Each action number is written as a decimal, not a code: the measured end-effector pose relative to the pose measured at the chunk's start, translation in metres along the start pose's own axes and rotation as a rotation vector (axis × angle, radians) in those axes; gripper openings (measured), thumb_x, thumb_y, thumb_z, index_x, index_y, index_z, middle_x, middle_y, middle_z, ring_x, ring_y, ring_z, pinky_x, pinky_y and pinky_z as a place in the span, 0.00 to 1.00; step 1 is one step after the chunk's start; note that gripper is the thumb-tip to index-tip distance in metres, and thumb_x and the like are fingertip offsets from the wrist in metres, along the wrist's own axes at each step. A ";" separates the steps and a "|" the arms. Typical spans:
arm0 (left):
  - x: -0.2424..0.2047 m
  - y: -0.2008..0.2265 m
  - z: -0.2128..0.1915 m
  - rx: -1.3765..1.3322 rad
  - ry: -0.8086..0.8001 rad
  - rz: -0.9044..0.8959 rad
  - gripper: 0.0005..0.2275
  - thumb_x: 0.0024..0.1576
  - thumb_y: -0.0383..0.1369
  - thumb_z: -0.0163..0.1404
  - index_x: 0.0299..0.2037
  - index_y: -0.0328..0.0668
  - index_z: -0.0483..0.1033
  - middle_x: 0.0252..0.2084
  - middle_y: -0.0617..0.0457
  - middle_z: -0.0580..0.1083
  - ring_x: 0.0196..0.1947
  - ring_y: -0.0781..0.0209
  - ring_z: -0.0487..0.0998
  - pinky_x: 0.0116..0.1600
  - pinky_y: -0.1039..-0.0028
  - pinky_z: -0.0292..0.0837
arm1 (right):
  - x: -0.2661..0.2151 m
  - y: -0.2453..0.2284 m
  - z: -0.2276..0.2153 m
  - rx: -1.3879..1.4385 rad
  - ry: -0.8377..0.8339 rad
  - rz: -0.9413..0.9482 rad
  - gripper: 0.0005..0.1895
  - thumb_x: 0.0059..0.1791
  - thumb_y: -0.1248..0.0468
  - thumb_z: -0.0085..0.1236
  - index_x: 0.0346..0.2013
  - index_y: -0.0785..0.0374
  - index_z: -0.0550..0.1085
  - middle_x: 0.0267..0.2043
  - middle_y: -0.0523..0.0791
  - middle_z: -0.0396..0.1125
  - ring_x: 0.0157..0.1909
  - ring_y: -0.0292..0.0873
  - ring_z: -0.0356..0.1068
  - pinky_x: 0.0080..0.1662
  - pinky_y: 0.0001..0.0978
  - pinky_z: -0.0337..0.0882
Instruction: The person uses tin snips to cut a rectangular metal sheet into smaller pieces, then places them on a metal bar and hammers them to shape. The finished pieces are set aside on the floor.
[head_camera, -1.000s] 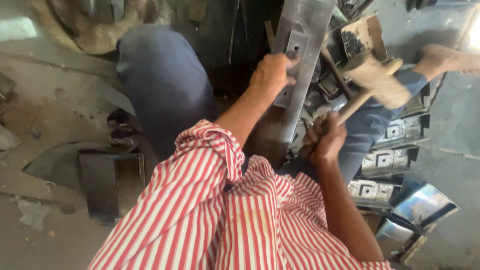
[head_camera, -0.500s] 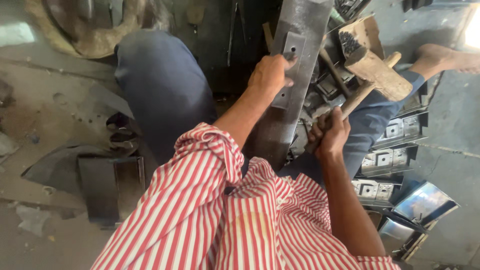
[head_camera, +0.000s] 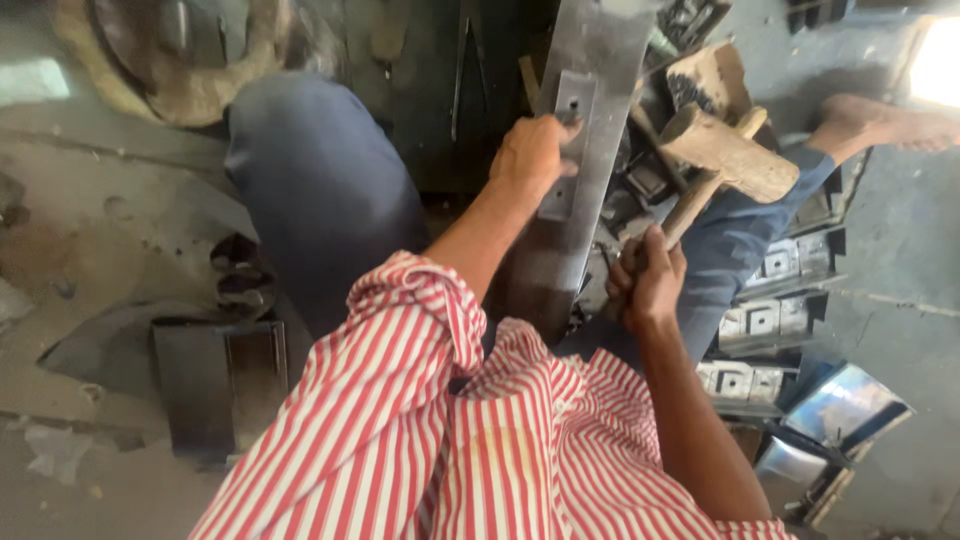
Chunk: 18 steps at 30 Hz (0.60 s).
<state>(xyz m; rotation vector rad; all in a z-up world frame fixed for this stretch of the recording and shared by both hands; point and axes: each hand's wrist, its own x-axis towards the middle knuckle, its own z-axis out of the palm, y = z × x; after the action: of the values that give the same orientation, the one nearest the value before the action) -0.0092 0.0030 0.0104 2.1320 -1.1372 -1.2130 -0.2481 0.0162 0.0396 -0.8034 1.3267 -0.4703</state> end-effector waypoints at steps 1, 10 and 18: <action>-0.005 -0.001 0.002 -0.001 -0.014 -0.029 0.25 0.50 0.34 0.65 0.60 0.57 0.75 0.50 0.42 0.78 0.49 0.45 0.81 0.54 0.61 0.77 | -0.005 0.006 0.000 -0.129 0.027 0.024 0.11 0.57 0.56 0.45 0.34 0.56 0.61 0.19 0.40 0.54 0.16 0.36 0.54 0.18 0.33 0.57; 0.008 -0.002 -0.002 0.040 -0.040 -0.023 0.27 0.50 0.35 0.65 0.62 0.61 0.75 0.50 0.42 0.79 0.50 0.46 0.82 0.56 0.63 0.77 | -0.016 0.010 0.003 0.009 -0.039 0.174 0.12 0.57 0.55 0.47 0.36 0.56 0.58 0.20 0.40 0.53 0.16 0.36 0.53 0.19 0.32 0.57; -0.010 0.002 0.003 0.135 0.059 0.184 0.30 0.45 0.36 0.69 0.60 0.62 0.75 0.52 0.41 0.76 0.52 0.42 0.78 0.56 0.59 0.75 | -0.047 0.005 -0.017 -0.050 0.024 -0.504 0.07 0.56 0.62 0.50 0.40 0.61 0.63 0.26 0.43 0.62 0.24 0.39 0.61 0.29 0.36 0.65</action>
<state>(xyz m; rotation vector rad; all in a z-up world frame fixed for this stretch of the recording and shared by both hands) -0.0152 0.0105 0.0157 2.0898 -1.3902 -1.0105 -0.2753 0.0492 0.0667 -1.1835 1.1550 -0.8468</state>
